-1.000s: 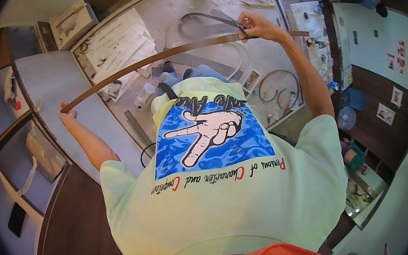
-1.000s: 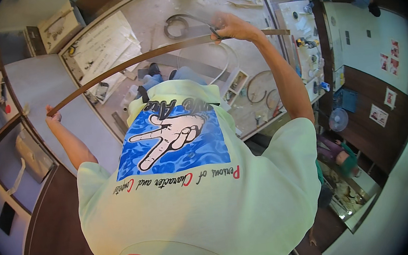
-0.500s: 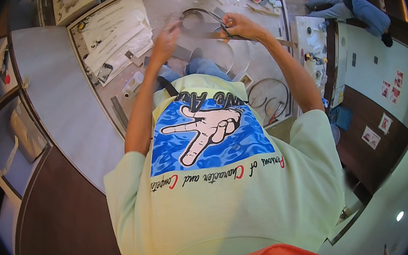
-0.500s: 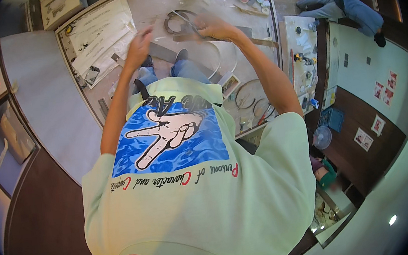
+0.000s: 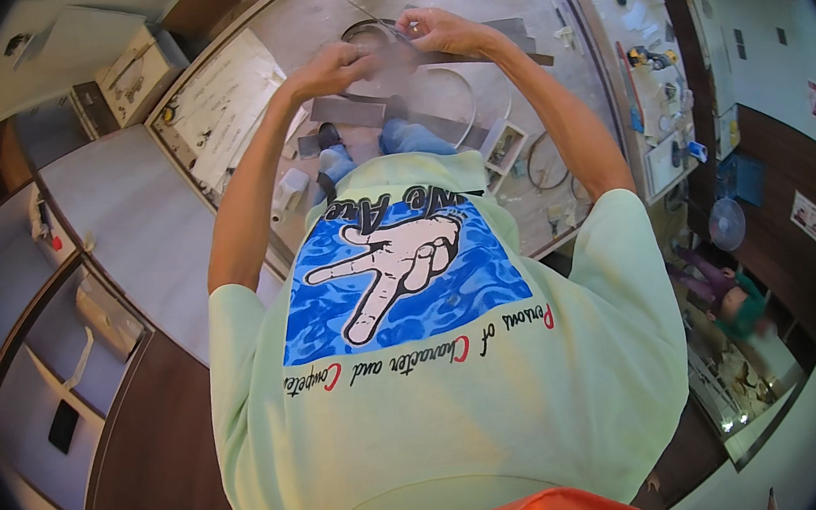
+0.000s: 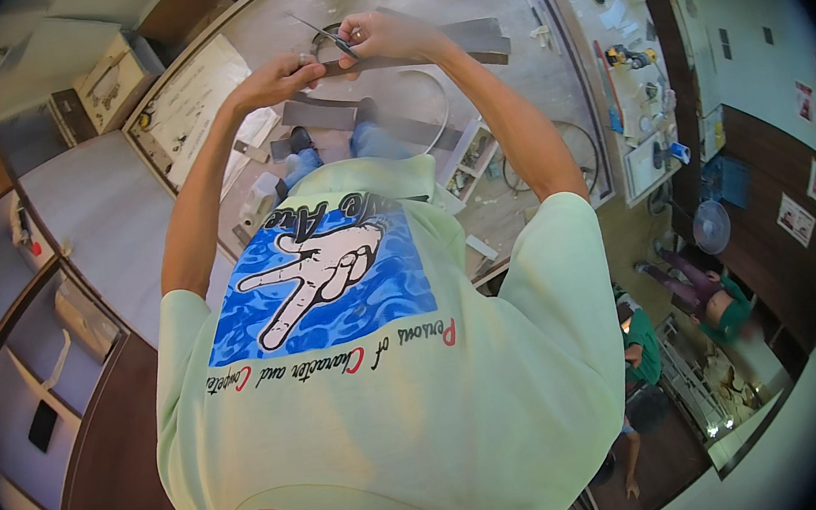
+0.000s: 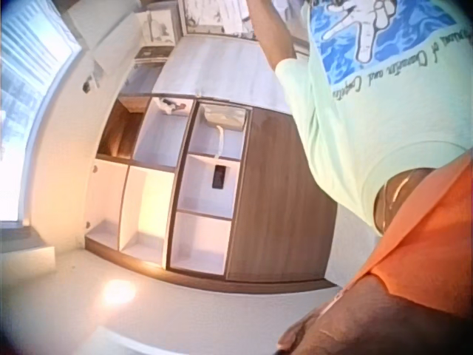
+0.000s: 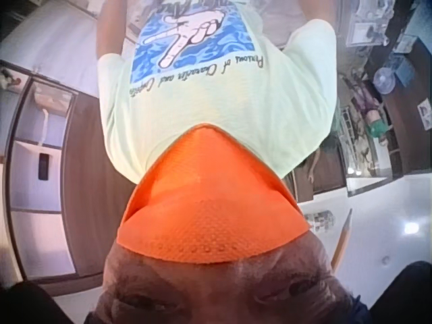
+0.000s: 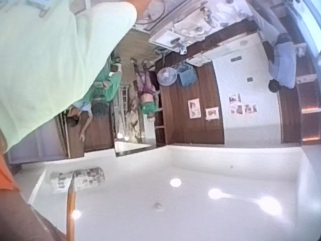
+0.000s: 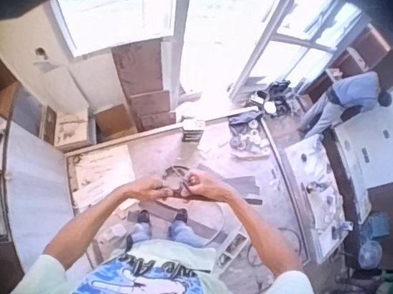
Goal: The person cuts a flexible trim strip with scissors, tests its fit on a cabinet edge, then applies glue to the strip and presses it onto the cabinet. The person works on the floor while handling the trim and glue.
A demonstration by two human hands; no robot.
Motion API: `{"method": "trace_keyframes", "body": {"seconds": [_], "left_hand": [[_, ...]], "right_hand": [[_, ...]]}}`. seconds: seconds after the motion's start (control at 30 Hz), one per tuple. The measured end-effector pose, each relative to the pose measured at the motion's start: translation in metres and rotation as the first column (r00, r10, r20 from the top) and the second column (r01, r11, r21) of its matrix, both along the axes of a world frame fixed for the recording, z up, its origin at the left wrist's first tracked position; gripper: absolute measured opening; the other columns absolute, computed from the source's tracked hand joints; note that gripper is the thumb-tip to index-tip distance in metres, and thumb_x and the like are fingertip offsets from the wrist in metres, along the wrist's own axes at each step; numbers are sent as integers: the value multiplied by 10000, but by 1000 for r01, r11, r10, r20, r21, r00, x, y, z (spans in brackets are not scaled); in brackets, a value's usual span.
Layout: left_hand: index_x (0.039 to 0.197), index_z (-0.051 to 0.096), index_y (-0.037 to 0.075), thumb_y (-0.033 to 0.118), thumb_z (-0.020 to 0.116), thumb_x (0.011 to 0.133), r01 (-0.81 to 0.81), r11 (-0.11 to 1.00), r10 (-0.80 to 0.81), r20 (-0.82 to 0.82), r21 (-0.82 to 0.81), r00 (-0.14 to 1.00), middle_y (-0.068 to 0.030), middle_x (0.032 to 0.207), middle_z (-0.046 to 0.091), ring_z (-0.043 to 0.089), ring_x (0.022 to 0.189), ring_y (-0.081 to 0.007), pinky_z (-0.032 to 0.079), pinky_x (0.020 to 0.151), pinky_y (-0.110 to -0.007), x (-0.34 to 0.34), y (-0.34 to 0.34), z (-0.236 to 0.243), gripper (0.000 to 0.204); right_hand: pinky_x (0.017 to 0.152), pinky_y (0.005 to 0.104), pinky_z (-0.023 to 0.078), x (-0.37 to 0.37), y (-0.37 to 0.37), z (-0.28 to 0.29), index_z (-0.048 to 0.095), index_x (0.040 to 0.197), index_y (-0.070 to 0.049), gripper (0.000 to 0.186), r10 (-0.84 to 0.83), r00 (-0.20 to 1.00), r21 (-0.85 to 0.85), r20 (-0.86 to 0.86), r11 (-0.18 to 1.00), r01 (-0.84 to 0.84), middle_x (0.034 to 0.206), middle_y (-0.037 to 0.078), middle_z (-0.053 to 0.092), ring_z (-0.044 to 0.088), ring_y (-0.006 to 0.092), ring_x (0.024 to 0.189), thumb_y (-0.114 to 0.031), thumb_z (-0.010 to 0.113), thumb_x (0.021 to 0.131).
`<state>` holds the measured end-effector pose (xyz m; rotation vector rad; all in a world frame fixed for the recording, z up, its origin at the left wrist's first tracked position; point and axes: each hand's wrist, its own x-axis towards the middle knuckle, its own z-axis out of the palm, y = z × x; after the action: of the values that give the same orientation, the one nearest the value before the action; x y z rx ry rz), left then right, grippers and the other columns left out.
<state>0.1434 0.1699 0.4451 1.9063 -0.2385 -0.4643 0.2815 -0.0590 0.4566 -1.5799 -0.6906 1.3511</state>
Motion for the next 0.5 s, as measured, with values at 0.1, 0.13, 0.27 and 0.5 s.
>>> {"method": "trace_keyframes", "body": {"seconds": [0.1,0.13,0.27,0.5], "left_hand": [[837,638,51,479,499,1012,29,976,0,-133,217,991,1,631,456,422,605,-123,330,540,-316,-11,34,21,483],[847,649,45,483,502,1006,37,966,10,-181,257,983,-20,657,499,450,624,-138,358,564,-326,-17,46,30,488],[829,651,39,471,515,996,-28,938,88,-159,346,983,-50,660,539,469,626,-154,388,582,-337,-41,81,61,482],[770,614,60,441,533,1003,-130,862,302,-291,489,908,2,634,478,426,612,-117,343,555,-295,-85,132,99,454]], "right_hand": [[779,262,521,8,1,-17,528,1056,-38,246,94,993,40,69,994,-97,957,66,667,639,118,858,-150,688,907],[781,266,520,10,2,-22,529,1060,-37,246,99,995,61,21,993,-100,957,70,666,638,120,862,-144,685,904],[777,281,496,18,22,-42,539,1064,-41,290,195,981,111,16,974,-196,942,65,653,607,125,870,-165,711,866],[749,279,445,34,65,-69,554,1026,-69,324,276,948,183,157,935,-303,894,31,652,554,128,834,-228,746,819]]}}
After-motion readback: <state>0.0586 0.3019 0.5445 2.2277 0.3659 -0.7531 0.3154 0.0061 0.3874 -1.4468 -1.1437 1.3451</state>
